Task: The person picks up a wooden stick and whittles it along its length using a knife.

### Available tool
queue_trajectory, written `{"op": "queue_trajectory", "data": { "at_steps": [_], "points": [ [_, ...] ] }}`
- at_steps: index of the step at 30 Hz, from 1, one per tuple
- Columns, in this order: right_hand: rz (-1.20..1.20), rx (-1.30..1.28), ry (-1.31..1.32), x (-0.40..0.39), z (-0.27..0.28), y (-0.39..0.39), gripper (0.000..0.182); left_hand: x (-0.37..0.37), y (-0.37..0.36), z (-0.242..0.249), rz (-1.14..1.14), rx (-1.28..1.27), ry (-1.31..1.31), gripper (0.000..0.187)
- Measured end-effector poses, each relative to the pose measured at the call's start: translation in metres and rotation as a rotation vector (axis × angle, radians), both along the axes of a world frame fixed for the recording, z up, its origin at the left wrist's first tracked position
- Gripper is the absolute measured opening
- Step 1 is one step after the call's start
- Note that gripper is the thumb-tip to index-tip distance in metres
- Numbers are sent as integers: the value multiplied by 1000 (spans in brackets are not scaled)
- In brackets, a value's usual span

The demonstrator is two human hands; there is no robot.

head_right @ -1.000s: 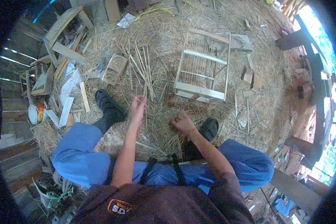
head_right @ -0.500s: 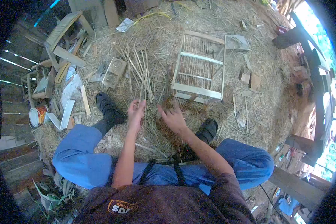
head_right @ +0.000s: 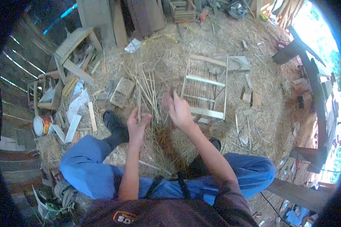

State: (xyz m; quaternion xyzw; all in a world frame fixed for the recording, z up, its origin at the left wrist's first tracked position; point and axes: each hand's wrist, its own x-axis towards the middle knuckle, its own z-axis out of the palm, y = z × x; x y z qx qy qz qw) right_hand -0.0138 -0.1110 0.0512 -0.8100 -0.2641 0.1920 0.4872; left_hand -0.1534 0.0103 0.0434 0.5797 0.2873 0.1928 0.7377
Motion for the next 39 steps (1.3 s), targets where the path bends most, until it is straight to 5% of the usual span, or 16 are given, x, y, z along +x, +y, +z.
{"op": "queue_trajectory", "data": {
  "at_steps": [4, 6, 9, 18, 27, 34, 39],
  "points": [
    [-58, 168, -400, 3, 50, -4, 36, 10, 0, 21, -75, 96, -95, 45],
    [-106, 137, -336, 7, 80, -10, 32, 18, -3, 30, -26, -27, -138, 41],
    [-31, -30, -386, 23, 97, -27, 27, 4, 6, 87, -177, 172, 7, 39],
    [128, 20, -585, 9, 197, -69, 35, -1, 37, 187, -368, 219, 61, 36],
    [99, -50, -480, -16, 237, -49, 42, 47, 13, 203, -401, -442, -172, 20],
    [286, -101, -619, -8, 228, -47, 35, 64, 7, 179, -626, -327, -185, 20],
    [183, -76, -679, 19, 208, -52, 31, 76, -1, 177, -734, -344, -171, 20]
  ]
}}
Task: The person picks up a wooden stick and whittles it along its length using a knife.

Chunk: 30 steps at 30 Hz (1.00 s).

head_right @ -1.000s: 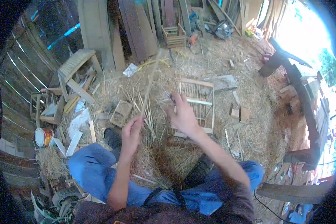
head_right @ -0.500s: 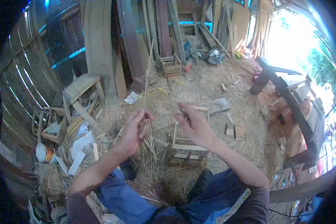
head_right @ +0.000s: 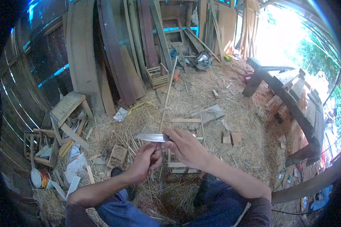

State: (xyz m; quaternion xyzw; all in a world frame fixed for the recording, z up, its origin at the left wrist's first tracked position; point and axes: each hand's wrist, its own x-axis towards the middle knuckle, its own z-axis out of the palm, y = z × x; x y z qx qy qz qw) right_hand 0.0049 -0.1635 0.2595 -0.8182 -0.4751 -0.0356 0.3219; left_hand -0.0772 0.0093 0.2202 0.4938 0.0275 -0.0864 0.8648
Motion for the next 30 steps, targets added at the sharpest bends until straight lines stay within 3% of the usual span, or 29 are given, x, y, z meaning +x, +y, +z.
{"op": "queue_trajectory", "data": {
  "at_steps": [3, 4, 7, 13, 17, 19, 24, 28, 30],
  "points": [
    [-19, -28, -59, 5, -4, -8, 31, 9, -9, -4, 124, 159, 68, 17],
    [-19, -18, -80, 7, -7, -12, 31, 8, -8, -7, 147, 337, 79, 16],
    [-73, 61, -79, 17, -7, -27, 32, 12, -7, -9, 38, 431, -94, 23],
    [-251, 611, 348, 28, -13, -17, 38, 8, -3, 1, -3, 396, -125, 32],
    [-244, 432, 377, 30, -14, -6, 20, -2, -2, 7, 36, 393, -73, 31],
    [-194, 496, 480, 25, -16, 0, 17, -8, -2, 5, 73, 368, -76, 31],
    [-197, 562, 549, 24, -25, 6, 22, -22, 9, -2, 298, 461, -145, 29],
    [-335, 692, 628, 29, -23, 1, 23, -22, 27, 5, 512, 354, -127, 25],
    [-298, 611, 513, 24, -27, 6, 18, -23, 31, 16, 558, 228, -151, 25]
  ]
}}
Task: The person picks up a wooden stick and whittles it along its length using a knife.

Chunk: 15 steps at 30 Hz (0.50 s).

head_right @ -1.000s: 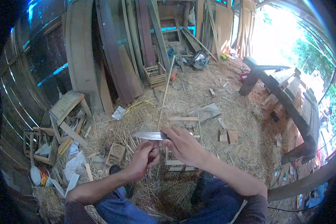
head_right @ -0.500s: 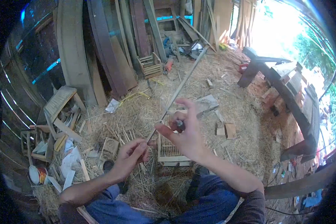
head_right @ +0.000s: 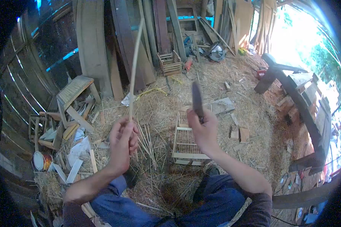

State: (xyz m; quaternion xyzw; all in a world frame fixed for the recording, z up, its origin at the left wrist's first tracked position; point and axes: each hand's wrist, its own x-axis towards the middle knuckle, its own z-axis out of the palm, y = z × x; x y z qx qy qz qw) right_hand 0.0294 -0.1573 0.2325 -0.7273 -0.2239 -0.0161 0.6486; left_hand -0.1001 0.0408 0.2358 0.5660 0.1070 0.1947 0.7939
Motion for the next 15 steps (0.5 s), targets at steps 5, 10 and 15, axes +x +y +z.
{"op": "queue_trajectory", "data": {
  "at_steps": [5, 10, 15],
  "points": [
    [428, -770, -440, -18, 9, 6, 25, -2, -6, 16, 145, -116, -183, 24],
    [765, -828, -205, -19, 2, 3, 49, -10, -10, 20, -45, -194, -182, 23],
    [474, -863, -364, -17, 35, -12, 46, -9, -15, 22, -104, -96, -37, 22]
  ]
}}
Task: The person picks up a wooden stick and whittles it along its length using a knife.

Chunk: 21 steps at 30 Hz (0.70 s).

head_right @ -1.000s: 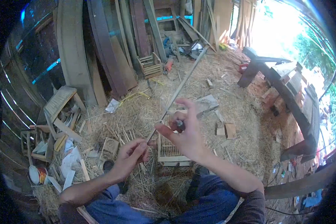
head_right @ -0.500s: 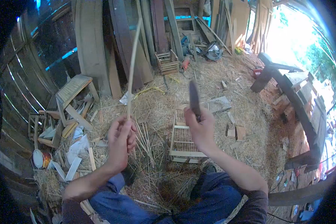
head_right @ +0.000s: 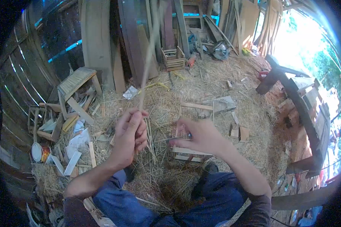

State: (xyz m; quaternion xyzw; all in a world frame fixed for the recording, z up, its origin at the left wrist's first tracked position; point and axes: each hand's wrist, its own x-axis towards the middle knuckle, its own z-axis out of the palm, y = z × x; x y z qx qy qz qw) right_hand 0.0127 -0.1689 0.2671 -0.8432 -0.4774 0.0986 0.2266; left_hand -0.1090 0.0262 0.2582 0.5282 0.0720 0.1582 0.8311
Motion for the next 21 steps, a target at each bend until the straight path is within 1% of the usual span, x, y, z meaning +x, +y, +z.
{"op": "queue_trajectory", "data": {
  "at_steps": [1, 2, 3, 4, 5, 7, 8, 9, 10, 11, 12, 13, 14, 16, 17, 20, 21],
  "points": [
    [-65, 20, -22, 1, 4, -4, 44, 0, 1, 1, 12, 61, 24, 22],
    [-101, 103, -8, 4, 3, -8, 41, 1, 3, 2, 20, 124, 47, 23],
    [-139, 188, 4, 8, -1, -11, 39, 1, 5, 0, 34, 102, -5, 24],
    [-176, 272, 15, 10, -1, -13, 36, 3, 8, 0, 0, 181, 11, 23],
    [-235, 214, 95, 11, 4, -18, 33, 4, 11, 0, -35, 257, 29, 23],
    [-216, 349, 67, 19, -7, -18, 25, 3, 13, 0, -119, 395, 116, 22],
    [-205, 416, 48, 21, -10, -19, 21, 4, 15, -5, -160, 520, 124, 22],
    [-106, 459, -77, 19, -9, -18, 14, 5, 18, -12, -198, 646, 130, 22],
    [-140, 458, -106, 19, -10, -21, 14, 5, 19, -15, -235, 775, 136, 22],
    [-173, 460, -136, 22, -11, -23, 14, 3, 18, -16, -200, 770, 150, 24],
    [-206, 462, -167, 26, -12, -24, 14, 2, 18, -15, -232, 760, 172, 24],
    [-245, 629, -237, 41, -19, -24, 17, 0, 20, -14, -263, 751, 194, 25],
    [-355, 643, -236, 51, -21, -28, 19, -1, 22, -13, -293, 742, 214, 26],
    [-574, 667, -231, 63, -21, -33, 23, -4, 26, -16, -278, 717, 221, 25],
    [-582, 684, -270, 67, -26, -33, 27, -5, 27, -19, -271, 703, 225, 25],
    [-576, 727, -219, 50, -31, -16, 29, -9, 35, -26, -239, 702, 221, 26],
    [-515, 675, -382, 50, -32, -16, 31, -12, 37, -27, -238, 715, 232, 26]
  ]
}}
